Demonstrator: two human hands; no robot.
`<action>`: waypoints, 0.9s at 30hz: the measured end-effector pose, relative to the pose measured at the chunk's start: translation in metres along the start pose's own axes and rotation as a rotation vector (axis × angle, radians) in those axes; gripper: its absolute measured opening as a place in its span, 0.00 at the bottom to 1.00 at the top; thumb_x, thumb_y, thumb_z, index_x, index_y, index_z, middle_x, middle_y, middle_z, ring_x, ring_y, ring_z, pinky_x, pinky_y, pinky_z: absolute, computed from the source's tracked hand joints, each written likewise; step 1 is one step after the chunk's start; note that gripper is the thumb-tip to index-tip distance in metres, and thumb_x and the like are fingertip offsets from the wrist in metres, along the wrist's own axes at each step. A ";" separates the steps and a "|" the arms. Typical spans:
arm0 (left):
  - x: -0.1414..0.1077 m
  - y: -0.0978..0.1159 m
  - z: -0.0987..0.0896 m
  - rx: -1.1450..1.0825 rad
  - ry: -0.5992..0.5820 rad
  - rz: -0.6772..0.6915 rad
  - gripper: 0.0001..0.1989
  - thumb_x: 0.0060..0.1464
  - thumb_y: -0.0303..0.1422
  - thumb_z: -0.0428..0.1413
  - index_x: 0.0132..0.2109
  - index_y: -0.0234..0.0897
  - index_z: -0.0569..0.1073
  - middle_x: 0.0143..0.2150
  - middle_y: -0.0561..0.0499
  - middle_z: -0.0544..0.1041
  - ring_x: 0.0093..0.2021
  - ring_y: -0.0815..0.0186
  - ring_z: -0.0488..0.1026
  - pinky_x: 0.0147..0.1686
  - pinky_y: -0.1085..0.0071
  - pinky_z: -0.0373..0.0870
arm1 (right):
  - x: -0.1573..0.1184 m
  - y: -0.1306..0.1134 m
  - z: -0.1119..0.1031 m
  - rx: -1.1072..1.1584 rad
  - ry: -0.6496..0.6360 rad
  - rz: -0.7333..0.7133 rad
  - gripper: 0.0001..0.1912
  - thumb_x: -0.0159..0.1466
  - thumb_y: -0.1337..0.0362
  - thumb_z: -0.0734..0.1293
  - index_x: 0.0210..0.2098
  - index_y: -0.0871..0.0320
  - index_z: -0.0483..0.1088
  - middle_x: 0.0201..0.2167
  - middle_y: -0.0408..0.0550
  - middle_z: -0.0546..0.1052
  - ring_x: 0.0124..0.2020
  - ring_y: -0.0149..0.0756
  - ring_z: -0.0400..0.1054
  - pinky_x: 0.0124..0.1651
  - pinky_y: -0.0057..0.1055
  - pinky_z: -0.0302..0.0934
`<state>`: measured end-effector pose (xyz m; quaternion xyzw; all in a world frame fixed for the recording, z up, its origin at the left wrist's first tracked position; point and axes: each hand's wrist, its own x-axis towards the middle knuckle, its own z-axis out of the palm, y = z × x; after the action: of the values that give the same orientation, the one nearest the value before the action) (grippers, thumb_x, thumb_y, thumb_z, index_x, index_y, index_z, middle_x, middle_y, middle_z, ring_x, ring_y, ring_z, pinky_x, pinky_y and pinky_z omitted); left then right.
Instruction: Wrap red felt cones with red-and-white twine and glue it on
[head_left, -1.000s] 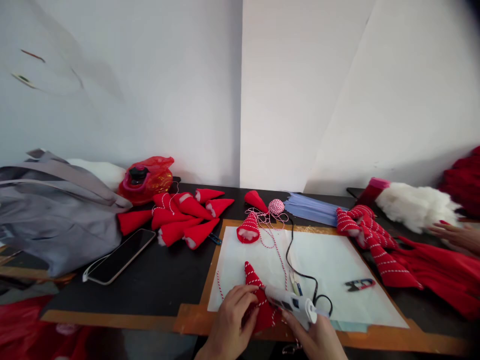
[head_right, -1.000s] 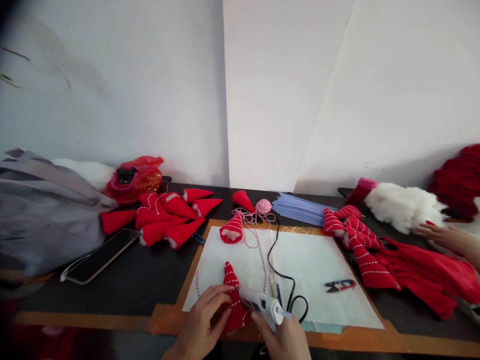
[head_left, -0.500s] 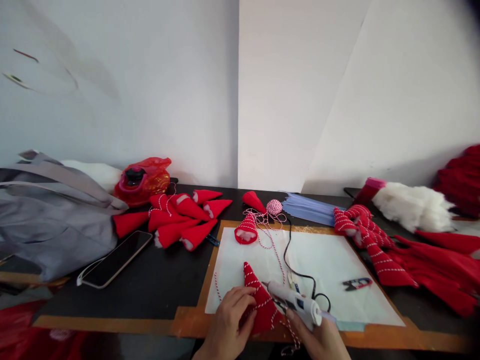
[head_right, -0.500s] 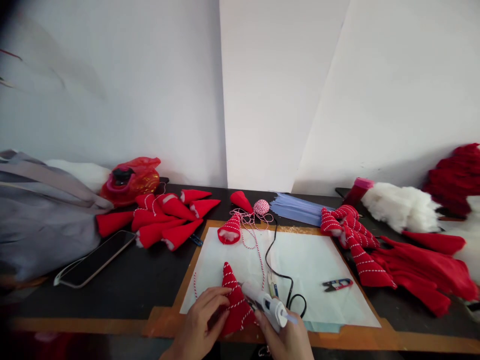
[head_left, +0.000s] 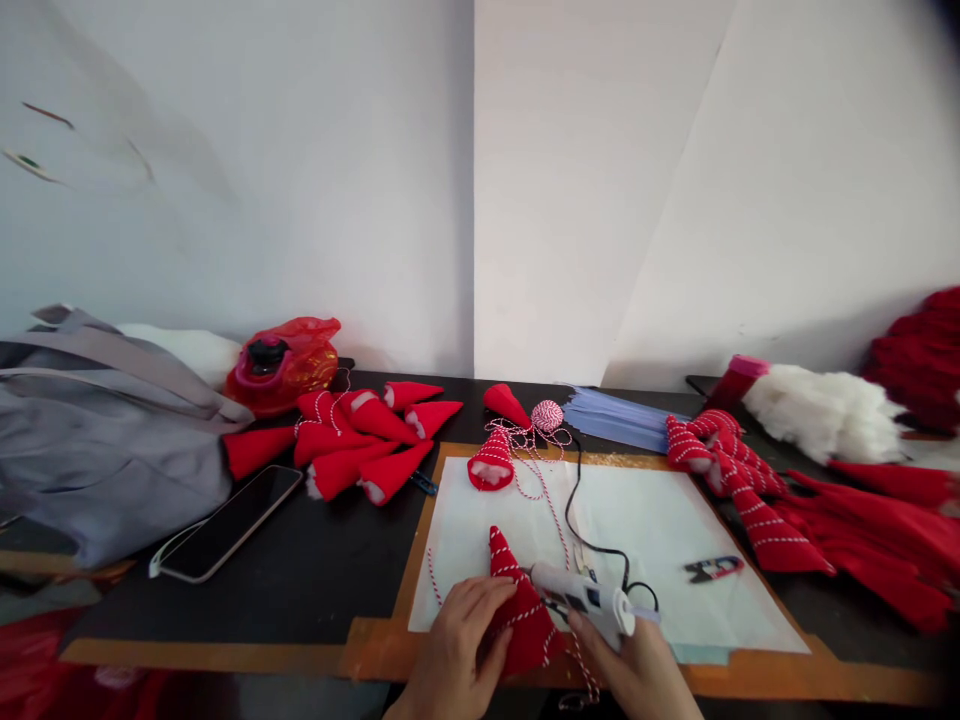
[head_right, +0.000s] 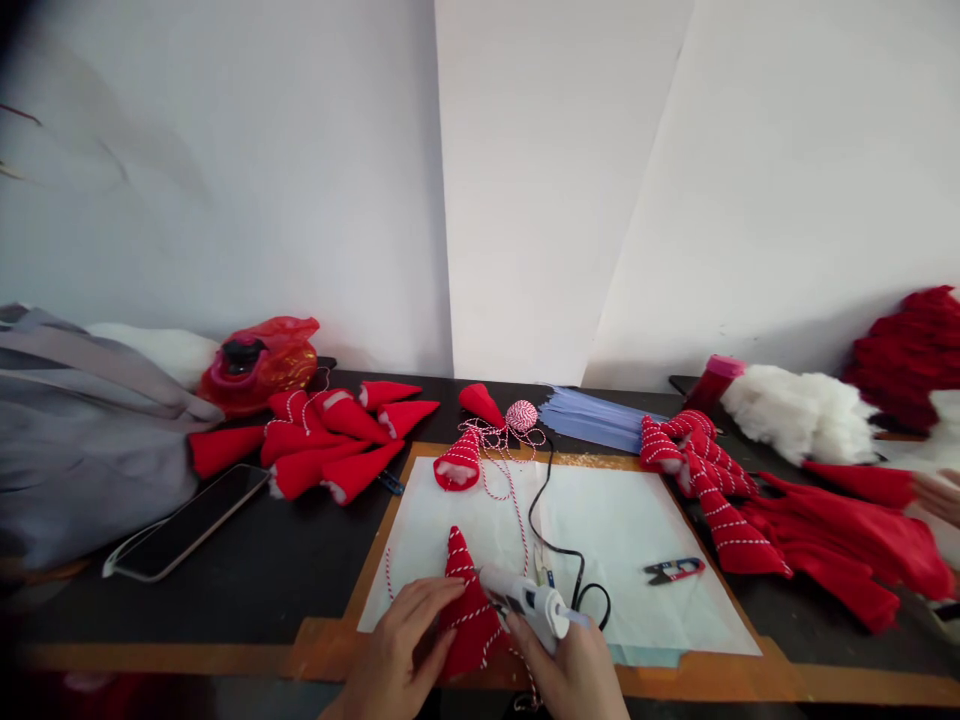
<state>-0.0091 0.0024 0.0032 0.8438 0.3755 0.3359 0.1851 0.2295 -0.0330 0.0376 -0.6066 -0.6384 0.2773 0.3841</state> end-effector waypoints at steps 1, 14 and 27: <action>0.000 0.000 0.000 0.011 0.005 -0.012 0.24 0.60 0.25 0.54 0.62 0.43 0.65 0.58 0.44 0.74 0.57 0.57 0.72 0.56 0.60 0.73 | 0.001 0.000 0.001 0.001 -0.039 0.020 0.21 0.65 0.48 0.65 0.40 0.58 0.81 0.34 0.54 0.84 0.37 0.47 0.79 0.42 0.33 0.73; 0.005 0.002 -0.007 0.009 -0.087 -0.071 0.21 0.58 0.27 0.54 0.58 0.41 0.68 0.64 0.42 0.68 0.63 0.53 0.66 0.62 0.54 0.67 | 0.009 -0.003 0.010 0.026 -0.116 0.091 0.25 0.64 0.43 0.63 0.42 0.58 0.80 0.35 0.54 0.84 0.38 0.51 0.78 0.42 0.36 0.72; 0.005 0.001 -0.007 -0.004 -0.080 -0.063 0.22 0.55 0.25 0.56 0.57 0.42 0.69 0.62 0.43 0.71 0.62 0.53 0.67 0.61 0.54 0.68 | 0.008 0.000 0.004 0.019 -0.116 0.032 0.23 0.65 0.46 0.64 0.41 0.57 0.81 0.34 0.54 0.84 0.38 0.50 0.79 0.43 0.35 0.72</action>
<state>-0.0111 0.0064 0.0111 0.8439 0.3936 0.2965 0.2121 0.2262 -0.0251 0.0367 -0.5961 -0.6472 0.3241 0.3475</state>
